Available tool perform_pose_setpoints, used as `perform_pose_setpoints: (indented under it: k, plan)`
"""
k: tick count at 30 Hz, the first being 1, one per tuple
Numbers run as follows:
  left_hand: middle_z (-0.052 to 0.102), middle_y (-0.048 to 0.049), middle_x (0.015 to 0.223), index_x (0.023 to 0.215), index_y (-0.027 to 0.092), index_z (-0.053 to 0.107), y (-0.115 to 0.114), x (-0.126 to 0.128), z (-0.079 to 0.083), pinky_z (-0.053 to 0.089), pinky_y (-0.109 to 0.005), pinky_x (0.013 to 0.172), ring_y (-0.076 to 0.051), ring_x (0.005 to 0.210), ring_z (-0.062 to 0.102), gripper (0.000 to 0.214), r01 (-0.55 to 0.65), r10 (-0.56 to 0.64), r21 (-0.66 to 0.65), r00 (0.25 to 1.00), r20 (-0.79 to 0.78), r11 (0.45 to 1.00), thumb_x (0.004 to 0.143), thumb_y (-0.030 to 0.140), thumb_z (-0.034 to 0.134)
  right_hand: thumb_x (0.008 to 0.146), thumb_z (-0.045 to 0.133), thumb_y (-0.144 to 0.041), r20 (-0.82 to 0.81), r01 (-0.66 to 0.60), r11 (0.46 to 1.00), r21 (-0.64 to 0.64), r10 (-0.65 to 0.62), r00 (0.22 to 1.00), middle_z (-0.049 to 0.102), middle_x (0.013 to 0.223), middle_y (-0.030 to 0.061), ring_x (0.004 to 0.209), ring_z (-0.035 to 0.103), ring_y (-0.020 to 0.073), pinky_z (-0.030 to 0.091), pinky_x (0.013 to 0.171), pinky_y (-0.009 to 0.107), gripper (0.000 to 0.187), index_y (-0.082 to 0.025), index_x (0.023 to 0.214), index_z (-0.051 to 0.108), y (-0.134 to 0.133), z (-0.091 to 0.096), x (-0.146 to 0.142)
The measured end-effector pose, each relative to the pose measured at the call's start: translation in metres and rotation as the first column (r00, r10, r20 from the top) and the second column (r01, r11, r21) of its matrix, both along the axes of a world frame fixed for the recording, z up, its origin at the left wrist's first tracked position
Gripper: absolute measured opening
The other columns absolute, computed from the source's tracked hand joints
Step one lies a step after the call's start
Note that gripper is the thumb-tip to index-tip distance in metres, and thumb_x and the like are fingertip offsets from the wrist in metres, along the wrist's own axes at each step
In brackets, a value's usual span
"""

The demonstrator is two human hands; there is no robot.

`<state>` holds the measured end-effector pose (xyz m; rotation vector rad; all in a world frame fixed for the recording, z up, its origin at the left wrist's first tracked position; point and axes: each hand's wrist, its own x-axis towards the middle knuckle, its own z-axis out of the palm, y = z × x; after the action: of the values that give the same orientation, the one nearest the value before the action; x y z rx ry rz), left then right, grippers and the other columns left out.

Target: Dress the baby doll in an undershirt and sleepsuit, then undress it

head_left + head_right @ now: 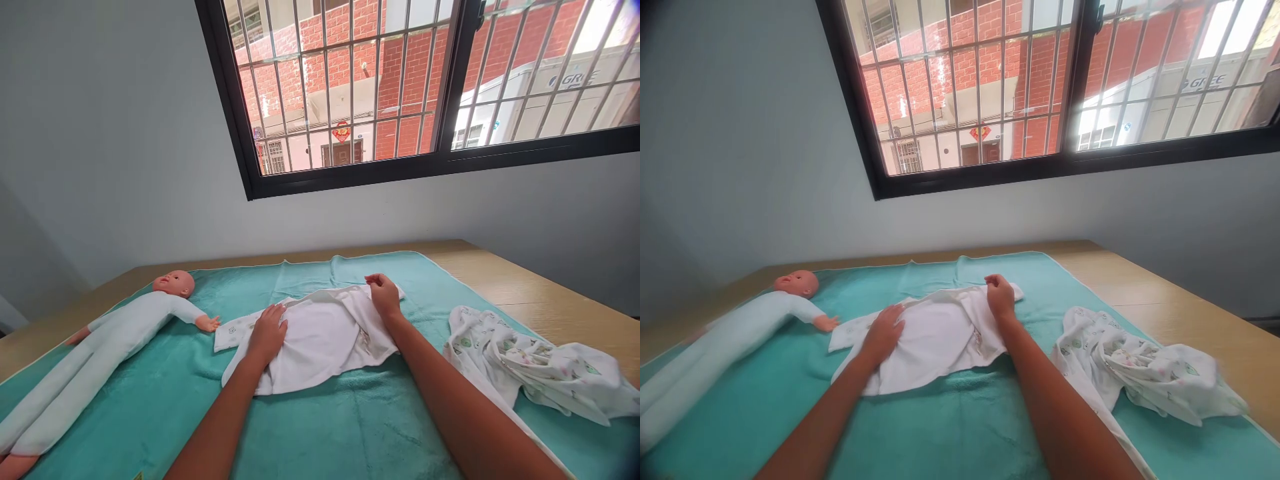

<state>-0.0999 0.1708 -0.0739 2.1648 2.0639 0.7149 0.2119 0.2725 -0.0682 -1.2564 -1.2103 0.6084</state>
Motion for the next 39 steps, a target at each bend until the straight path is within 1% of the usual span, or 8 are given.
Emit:
perform_pose_setpoints:
  k: [3,7,11,16,19,24,32,39]
  plan:
    - [0.050,-0.0081,0.142,0.131,0.015,0.054,-0.002,0.001,0.002,0.031,-0.041,0.113,-0.023,0.136,0.037,0.046,-0.007,0.007,-0.008,1.000,-0.002,1.000,0.089,0.025,0.039,0.080,0.043,-0.024,0.251,-0.099,0.995,-0.004,0.097,0.963,0.070,0.099,0.0044,0.097,0.063,0.0197,0.046,0.091,0.033,0.025,-0.021,0.091,0.065,-0.005,0.000,-0.007]
    - [0.044,-0.0065,0.147,0.134,0.015,0.052,-0.003,-0.001,0.004,0.026,-0.039,0.115,-0.022,0.140,0.032,0.048,-0.007,0.003,-0.069,0.999,-0.052,0.998,0.091,0.028,0.036,0.088,0.043,-0.027,0.669,-0.267,0.955,-0.126,0.281,0.689,0.066,0.117,0.0057,0.112,0.058,0.0207,0.040,0.099,0.032,0.028,-0.022,0.100,0.068,-0.012,-0.004,-0.015]
    - [0.030,-0.0018,0.155,0.143,0.019,0.039,-0.003,-0.005,0.005,0.017,-0.046,0.117,-0.024,0.144,0.023,0.054,-0.021,-0.006,-0.187,0.990,-0.142,0.982,0.094,0.038,0.029,0.093,0.040,-0.032,0.787,-0.301,0.930,-0.211,0.344,0.513,0.052,0.137,0.0089,0.132,0.043,0.0223,0.030,0.110,0.034,0.035,-0.019,0.113,0.066,-0.015,-0.006,-0.015]
    - [0.024,0.0004,0.157,0.147,0.023,0.032,-0.003,-0.007,0.006,0.015,-0.048,0.117,-0.024,0.145,0.019,0.057,-0.060,0.020,-0.219,0.983,-0.184,0.974,0.094,0.044,0.026,0.097,0.025,-0.046,0.858,-0.224,0.916,-0.332,0.392,0.333,0.029,0.153,0.0068,0.143,0.022,0.0213,0.020,0.115,0.043,0.056,-0.018,0.143,0.041,-0.018,-0.007,-0.018]
    - [0.026,-0.0017,0.156,0.146,0.022,0.035,-0.003,-0.007,0.006,0.015,-0.049,0.117,-0.025,0.144,0.021,0.056,-0.091,0.053,-0.200,0.981,-0.186,0.976,0.095,0.043,0.027,0.097,0.022,-0.050,0.866,-0.187,0.916,-0.355,0.397,0.303,0.023,0.155,0.0066,0.145,0.018,0.0215,0.017,0.116,0.047,0.062,-0.017,0.148,0.032,-0.020,-0.009,-0.020]
    - [0.034,-0.0058,0.153,0.142,0.020,0.041,-0.006,-0.006,0.003,0.019,-0.051,0.115,-0.028,0.142,0.028,0.052,-0.107,0.080,-0.123,0.976,-0.205,0.987,0.095,0.038,0.030,0.096,0.025,-0.051,0.865,-0.220,0.913,-0.343,0.398,0.305,0.022,0.155,0.0079,0.145,0.017,0.0220,0.016,0.116,0.047,0.063,-0.016,0.148,0.031,-0.022,-0.009,-0.019]
    - [0.038,-0.0061,0.151,0.141,0.020,0.042,-0.004,-0.007,0.000,0.021,-0.049,0.114,-0.026,0.140,0.031,0.050,-0.101,0.080,-0.111,0.981,-0.178,0.989,0.094,0.032,0.031,0.097,0.030,-0.039,0.863,-0.259,0.933,-0.251,0.337,0.376,0.036,0.149,0.0107,0.141,0.027,0.0248,0.022,0.114,0.045,0.048,-0.017,0.135,0.051,-0.024,-0.010,-0.017]
    - [0.041,-0.0051,0.149,0.140,0.019,0.044,-0.003,-0.008,0.000,0.022,-0.045,0.114,-0.025,0.139,0.033,0.051,-0.099,0.082,-0.100,0.983,-0.164,0.990,0.093,0.032,0.032,0.095,0.037,-0.035,0.861,-0.273,0.934,-0.231,0.327,0.389,0.039,0.147,0.0120,0.140,0.030,0.0240,0.024,0.114,0.040,0.043,-0.015,0.129,0.056,-0.022,-0.009,-0.016]
